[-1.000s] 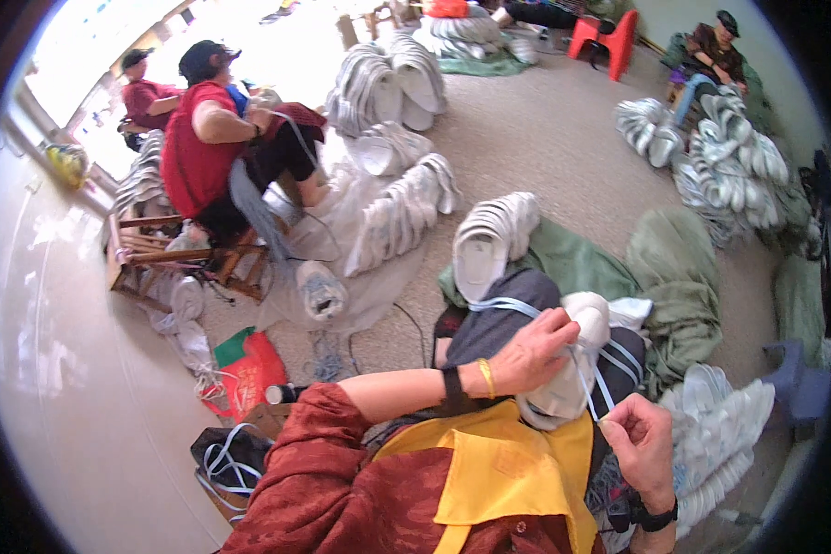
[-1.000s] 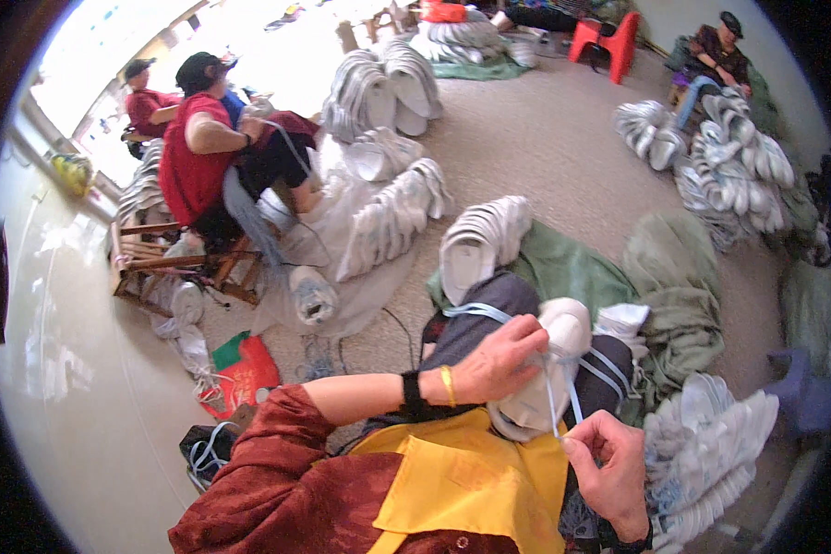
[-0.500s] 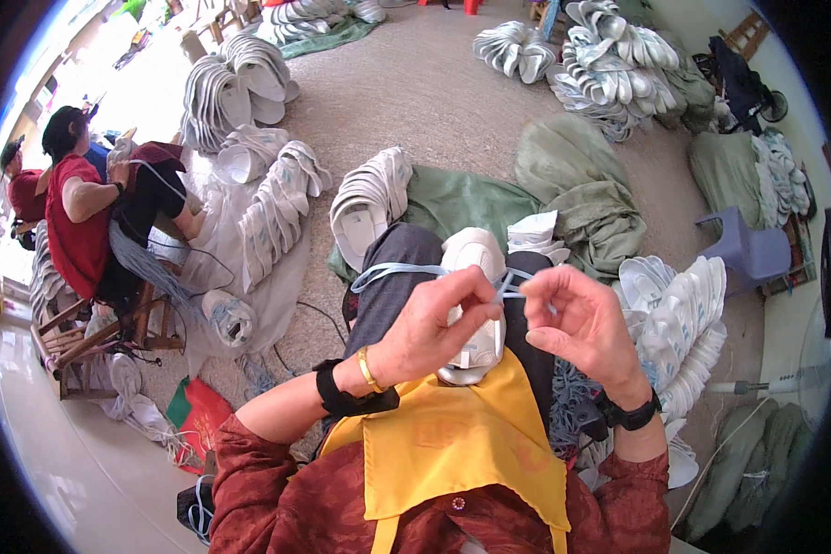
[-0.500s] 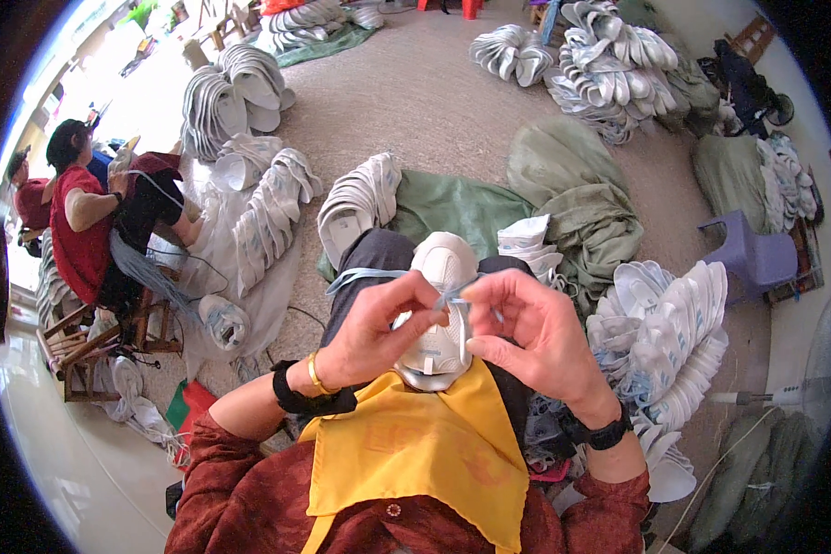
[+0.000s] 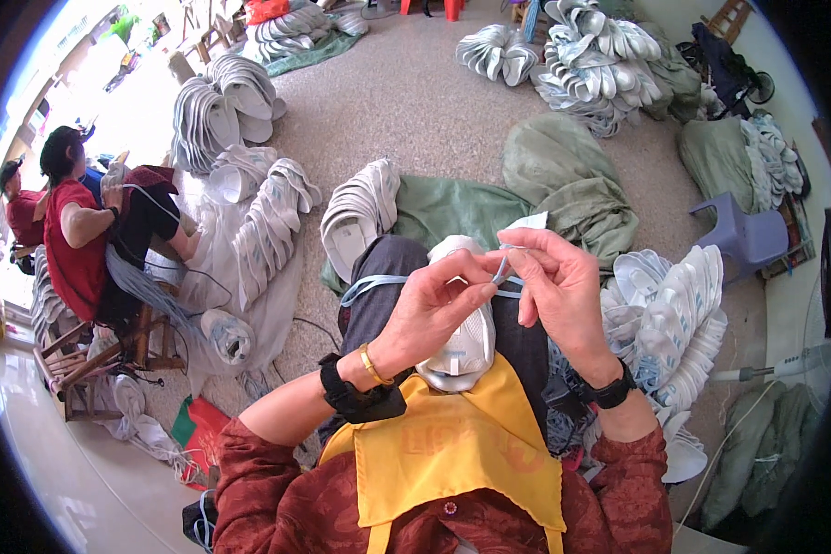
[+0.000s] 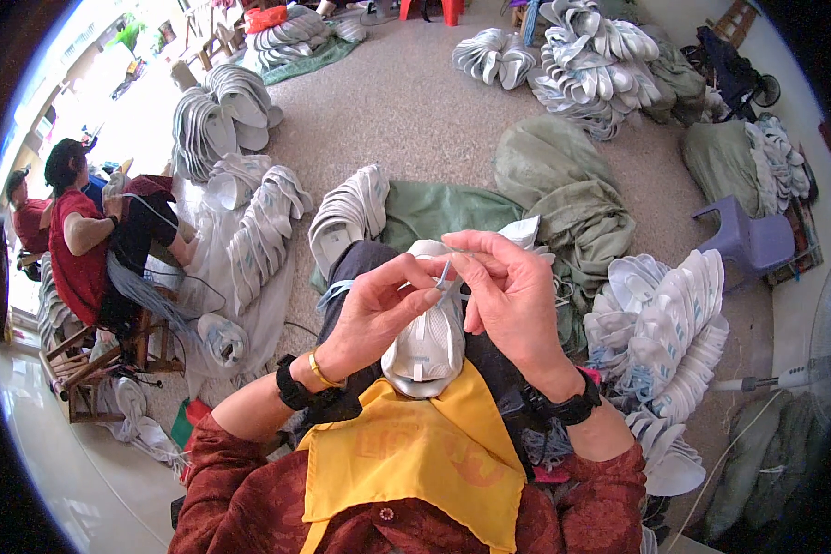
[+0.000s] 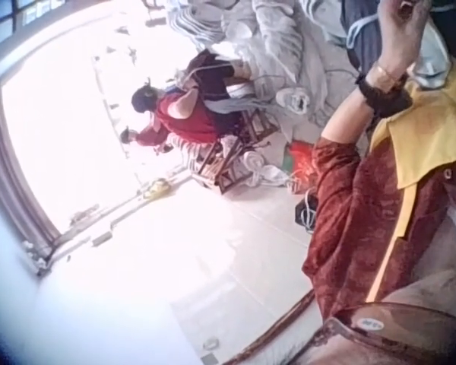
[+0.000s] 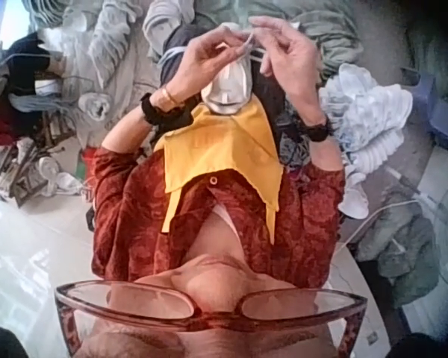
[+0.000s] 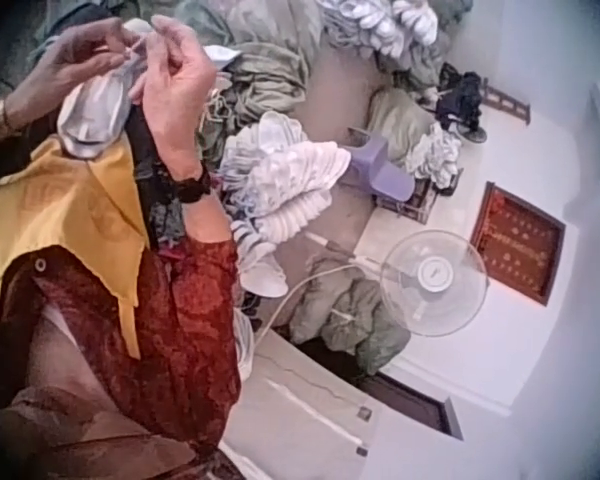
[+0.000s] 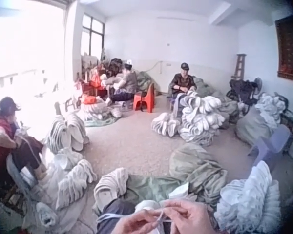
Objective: Insert and pull blue laces through the eyelets of a white sneaker upper.
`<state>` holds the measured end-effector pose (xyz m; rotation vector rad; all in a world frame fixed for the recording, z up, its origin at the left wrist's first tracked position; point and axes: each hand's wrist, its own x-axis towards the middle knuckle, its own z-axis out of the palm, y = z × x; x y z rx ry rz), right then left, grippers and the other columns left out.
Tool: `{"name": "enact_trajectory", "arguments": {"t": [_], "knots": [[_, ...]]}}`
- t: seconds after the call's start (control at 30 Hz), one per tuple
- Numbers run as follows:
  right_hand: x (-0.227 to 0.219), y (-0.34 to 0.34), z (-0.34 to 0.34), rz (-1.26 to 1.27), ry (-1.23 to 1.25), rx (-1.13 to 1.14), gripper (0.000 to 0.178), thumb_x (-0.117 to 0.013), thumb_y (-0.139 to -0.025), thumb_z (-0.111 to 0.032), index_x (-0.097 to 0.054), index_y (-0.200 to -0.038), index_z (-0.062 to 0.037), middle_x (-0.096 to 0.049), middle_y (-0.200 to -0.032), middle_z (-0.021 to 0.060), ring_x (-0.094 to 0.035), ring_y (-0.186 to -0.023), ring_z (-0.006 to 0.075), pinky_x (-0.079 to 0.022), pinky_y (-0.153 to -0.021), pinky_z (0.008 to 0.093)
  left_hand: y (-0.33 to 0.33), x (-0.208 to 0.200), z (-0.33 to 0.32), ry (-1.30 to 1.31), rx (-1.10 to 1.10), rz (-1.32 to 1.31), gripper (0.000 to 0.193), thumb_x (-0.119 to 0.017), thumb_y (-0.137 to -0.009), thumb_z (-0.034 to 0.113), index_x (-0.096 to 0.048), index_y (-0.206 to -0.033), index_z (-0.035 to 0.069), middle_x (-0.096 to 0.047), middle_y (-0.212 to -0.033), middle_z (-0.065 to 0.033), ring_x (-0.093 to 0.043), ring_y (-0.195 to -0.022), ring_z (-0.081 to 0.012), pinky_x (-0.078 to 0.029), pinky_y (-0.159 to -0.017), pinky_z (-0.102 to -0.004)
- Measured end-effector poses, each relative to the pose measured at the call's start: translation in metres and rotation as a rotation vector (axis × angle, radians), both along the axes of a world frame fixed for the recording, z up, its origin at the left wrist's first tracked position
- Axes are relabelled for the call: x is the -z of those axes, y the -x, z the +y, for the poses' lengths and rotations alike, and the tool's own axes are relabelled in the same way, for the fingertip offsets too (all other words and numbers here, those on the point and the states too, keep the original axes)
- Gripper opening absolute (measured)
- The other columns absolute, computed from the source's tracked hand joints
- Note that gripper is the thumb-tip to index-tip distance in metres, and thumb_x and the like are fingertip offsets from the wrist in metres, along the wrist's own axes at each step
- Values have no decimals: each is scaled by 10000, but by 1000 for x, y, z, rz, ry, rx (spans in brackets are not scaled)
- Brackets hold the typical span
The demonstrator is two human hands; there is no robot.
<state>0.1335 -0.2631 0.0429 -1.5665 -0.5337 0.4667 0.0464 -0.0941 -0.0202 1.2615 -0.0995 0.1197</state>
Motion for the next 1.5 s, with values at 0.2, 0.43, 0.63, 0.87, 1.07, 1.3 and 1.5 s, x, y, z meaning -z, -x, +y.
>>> {"name": "enact_trajectory", "arguments": {"t": [0.2, 0.43, 0.63, 0.87, 1.07, 1.3, 1.5], "knots": [[6, 0, 8, -5, -6, -44, 291, -597, -1083, -204, -663, -1244, 29, -784, -1052, 108, -529, -474, 10, -410, -417, 174, -5, -2, -4, 139, -1, -33, 89, -702, -1015, 97, -641, -978, 44, -683, -1112, -17, -572, -991, -54, -470, -868, -241], [18, 3, 1, 52, -61, 42, 412, -536, -1111, -329, -656, -1265, 34, -769, -1069, 134, -567, -519, 34, -438, -451, 179, -5, 5, 1, 206, -25, 27, 94, -717, -1008, 107, -658, -969, 45, -705, -1009, -7, -623, -961, -70, -502, -873, -250], [39, 11, -7, 158, -56, 36, 285, -702, -1025, -195, -701, -1212, 20, -722, -853, 8, -630, -654, 52, -504, -599, 209, -5, 8, 2, 226, -44, 57, 93, -721, -1006, 106, -656, -968, 52, -687, -945, 15, -576, -865, -47, -481, -804, -238], [41, 16, 0, 52, -108, 48, 179, -707, -993, -86, -739, -1139, 13, -733, -984, 26, -624, -698, 47, -507, -584, 201, -4, 9, -1, 220, -33, 83, 93, -717, -1006, 107, -657, -967, 48, -661, -888, 33, -558, -801, -38, -471, -744, -222], [42, 16, 0, 72, -117, 23, 145, -735, -975, -58, -747, -1086, 34, -707, -1090, 57, -656, -748, 62, -543, -637, 204, -1, 9, 1, 180, -39, 95, 93, -716, -1008, 105, -654, -975, 44, -659, -896, 34, -571, -817, -37, -473, -747, -215], [45, 10, 5, 48, -79, 58, 137, -702, -1009, -132, -717, -1017, 4, -705, -942, 25, -622, -682, 46, -492, -580, 210, -4, 18, 1, -247, -155, -46, 215, -789, -881, 47, -618, -1009, 21, -673, -963, -38, -631, -864, -161, -525, -820, -312], [22, 2, 7, -25, 4, 11, 142, -583, -1082, -159, -577, -1012, -36, -701, -788, 18, -577, -577, 42, -448, -512, 213, 1, 24, 22, -957, -218, -303, 479, -810, -732, 36, -563, -1142, 36, -627, -1174, -123, -553, -1128, -358, -475, -982, -442]]}}
